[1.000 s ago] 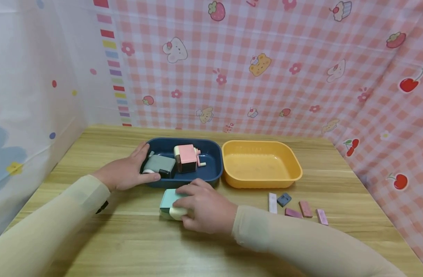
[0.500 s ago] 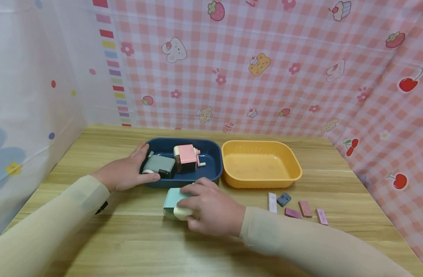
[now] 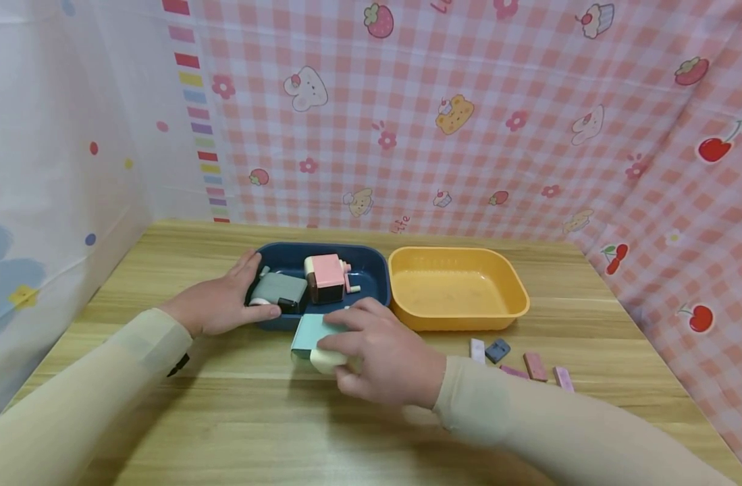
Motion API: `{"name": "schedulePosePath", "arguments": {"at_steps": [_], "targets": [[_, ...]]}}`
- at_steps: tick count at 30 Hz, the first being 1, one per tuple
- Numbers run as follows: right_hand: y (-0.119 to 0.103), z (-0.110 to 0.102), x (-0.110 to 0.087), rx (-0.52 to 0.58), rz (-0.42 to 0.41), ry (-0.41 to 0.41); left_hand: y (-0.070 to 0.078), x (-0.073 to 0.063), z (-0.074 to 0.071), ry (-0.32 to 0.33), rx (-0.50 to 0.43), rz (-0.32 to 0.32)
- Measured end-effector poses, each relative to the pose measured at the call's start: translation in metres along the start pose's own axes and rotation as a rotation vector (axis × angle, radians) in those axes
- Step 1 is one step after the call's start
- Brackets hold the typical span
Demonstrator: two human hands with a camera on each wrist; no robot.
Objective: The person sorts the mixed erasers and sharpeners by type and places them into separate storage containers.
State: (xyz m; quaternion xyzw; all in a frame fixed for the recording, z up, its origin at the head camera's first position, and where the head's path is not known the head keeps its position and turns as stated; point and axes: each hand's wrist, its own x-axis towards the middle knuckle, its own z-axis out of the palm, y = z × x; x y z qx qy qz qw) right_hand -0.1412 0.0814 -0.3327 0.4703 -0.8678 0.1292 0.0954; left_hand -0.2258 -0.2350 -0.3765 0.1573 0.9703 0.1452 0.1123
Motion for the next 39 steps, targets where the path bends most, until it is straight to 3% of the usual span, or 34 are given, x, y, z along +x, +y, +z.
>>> {"name": "schedulePosePath", "arguments": {"at_steps": [8,20,39], "targets": [[0.008,-0.011,0.003,0.007,0.058,0.028,0.000,0.000,0.000,-0.005,0.005,0.003],[0.028,-0.016,0.012,-0.068,0.063,0.076,-0.001,0.000,0.000,-0.005,-0.002,0.004],[0.061,-0.021,0.037,-0.123,0.124,-0.092,-0.002,0.000,0.000,-0.008,-0.008,0.001]]}}
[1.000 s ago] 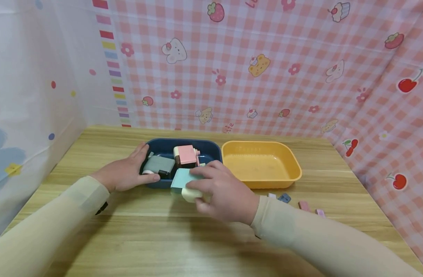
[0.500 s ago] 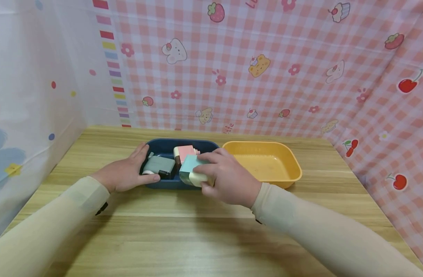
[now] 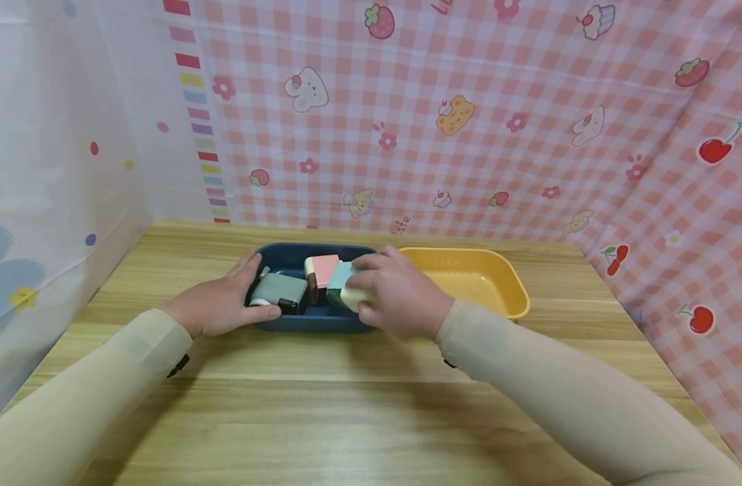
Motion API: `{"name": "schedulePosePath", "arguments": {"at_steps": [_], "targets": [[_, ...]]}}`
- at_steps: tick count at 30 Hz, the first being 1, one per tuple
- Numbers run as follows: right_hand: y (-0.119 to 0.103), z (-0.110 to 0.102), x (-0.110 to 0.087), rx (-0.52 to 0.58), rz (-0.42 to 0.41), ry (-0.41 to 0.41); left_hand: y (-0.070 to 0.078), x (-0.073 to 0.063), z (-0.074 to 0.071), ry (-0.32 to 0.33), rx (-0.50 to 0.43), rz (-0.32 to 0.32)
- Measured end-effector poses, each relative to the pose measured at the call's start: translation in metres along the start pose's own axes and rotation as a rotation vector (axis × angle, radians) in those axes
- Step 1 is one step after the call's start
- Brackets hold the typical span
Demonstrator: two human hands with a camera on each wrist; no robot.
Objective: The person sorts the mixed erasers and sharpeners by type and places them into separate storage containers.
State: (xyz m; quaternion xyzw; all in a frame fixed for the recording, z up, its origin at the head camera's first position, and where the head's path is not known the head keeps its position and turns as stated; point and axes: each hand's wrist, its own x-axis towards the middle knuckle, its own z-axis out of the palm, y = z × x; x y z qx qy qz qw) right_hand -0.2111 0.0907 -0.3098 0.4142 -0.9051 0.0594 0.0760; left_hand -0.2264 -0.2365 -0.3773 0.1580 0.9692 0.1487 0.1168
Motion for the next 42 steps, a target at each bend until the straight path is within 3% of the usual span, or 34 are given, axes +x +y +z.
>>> {"name": "schedulePosePath", "arguments": {"at_steps": [8,15,42], "targets": [[0.005,-0.003,0.009,-0.044,-0.038,-0.077,0.001,0.001,-0.001,-0.003,-0.007,-0.006],[0.004,-0.006,0.014,-0.023,0.010,-0.170,0.000,0.001,0.000,0.000,0.002,-0.001],[0.008,0.001,0.024,-0.007,0.000,-0.299,0.000,-0.001,0.000,-0.001,-0.007,-0.001]]}}
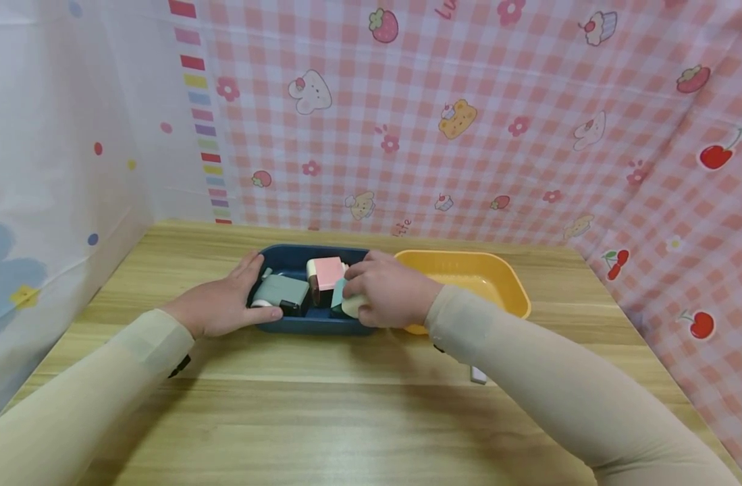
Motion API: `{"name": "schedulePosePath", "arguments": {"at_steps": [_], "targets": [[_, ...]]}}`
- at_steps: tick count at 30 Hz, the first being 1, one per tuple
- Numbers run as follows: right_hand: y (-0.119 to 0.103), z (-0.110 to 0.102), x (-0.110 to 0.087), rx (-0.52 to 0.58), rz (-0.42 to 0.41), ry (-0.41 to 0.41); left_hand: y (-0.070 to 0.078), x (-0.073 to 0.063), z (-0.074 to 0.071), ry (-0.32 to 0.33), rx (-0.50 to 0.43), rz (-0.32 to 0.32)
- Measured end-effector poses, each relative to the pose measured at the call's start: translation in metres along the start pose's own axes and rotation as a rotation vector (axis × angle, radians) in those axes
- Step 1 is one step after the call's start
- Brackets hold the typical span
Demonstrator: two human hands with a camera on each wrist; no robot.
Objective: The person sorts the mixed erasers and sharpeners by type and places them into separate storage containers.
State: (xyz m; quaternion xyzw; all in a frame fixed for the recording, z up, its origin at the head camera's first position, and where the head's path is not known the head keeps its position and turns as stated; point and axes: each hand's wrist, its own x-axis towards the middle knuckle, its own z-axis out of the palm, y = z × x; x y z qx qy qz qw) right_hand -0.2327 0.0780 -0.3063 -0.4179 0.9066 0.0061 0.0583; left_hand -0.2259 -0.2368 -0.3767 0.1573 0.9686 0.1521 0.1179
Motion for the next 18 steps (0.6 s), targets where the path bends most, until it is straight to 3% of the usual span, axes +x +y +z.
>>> {"name": "schedulePosePath", "arguments": {"at_steps": [18], "targets": [[0.0075,0.0084,0.0028,0.061,-0.032,-0.058,0.0025,-0.0004,0.0009,0.012,0.007,0.009]]}}
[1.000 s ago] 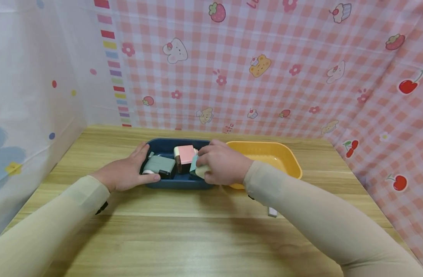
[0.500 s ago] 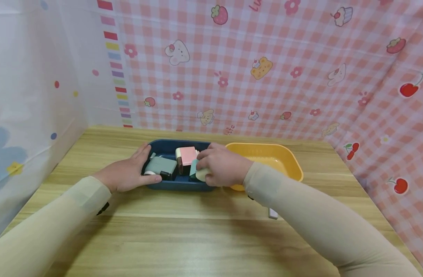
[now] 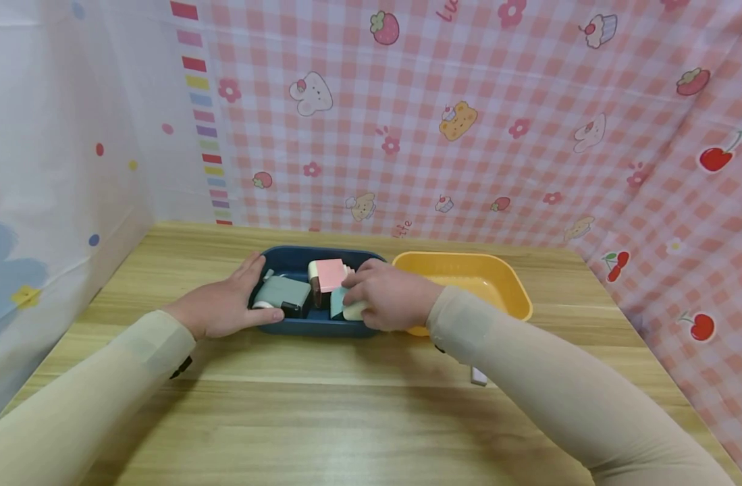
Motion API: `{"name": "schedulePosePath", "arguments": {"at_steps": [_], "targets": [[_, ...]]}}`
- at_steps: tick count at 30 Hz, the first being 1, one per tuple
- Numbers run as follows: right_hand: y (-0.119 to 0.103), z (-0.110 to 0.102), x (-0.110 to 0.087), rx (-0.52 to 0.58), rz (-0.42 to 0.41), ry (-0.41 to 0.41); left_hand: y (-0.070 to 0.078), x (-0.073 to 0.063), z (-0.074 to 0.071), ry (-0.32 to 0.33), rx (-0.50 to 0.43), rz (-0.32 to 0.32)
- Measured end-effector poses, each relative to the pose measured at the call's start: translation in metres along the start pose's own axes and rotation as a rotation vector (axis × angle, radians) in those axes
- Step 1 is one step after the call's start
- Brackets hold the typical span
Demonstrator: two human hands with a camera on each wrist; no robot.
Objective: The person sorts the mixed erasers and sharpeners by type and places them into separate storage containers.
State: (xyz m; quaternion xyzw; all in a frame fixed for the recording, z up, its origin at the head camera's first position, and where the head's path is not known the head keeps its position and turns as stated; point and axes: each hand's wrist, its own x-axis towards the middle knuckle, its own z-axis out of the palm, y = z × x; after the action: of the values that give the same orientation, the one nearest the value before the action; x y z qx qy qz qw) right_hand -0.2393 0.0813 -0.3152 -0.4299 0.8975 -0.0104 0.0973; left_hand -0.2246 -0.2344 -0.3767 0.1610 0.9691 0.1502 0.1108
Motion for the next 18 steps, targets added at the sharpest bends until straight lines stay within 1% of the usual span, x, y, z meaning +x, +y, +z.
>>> {"name": "schedulePosePath", "arguments": {"at_steps": [7,9,13,18], "targets": [[0.0044,0.0071,0.0026,-0.011,-0.074,-0.013,0.0013,-0.0007,-0.0008,-0.006,-0.013,-0.001],[0.0052,0.0081,0.0028,-0.007,-0.083,-0.016,0.0014,-0.0006,-0.0008,-0.006,-0.015,-0.004],[0.0054,0.0083,0.0027,0.005,-0.070,-0.037,0.0020,-0.0011,-0.0012,-0.007,-0.015,-0.007],[0.0047,0.0071,0.0023,0.013,-0.028,-0.067,0.0018,-0.0004,-0.0007,-0.005,-0.011,-0.008]]}}
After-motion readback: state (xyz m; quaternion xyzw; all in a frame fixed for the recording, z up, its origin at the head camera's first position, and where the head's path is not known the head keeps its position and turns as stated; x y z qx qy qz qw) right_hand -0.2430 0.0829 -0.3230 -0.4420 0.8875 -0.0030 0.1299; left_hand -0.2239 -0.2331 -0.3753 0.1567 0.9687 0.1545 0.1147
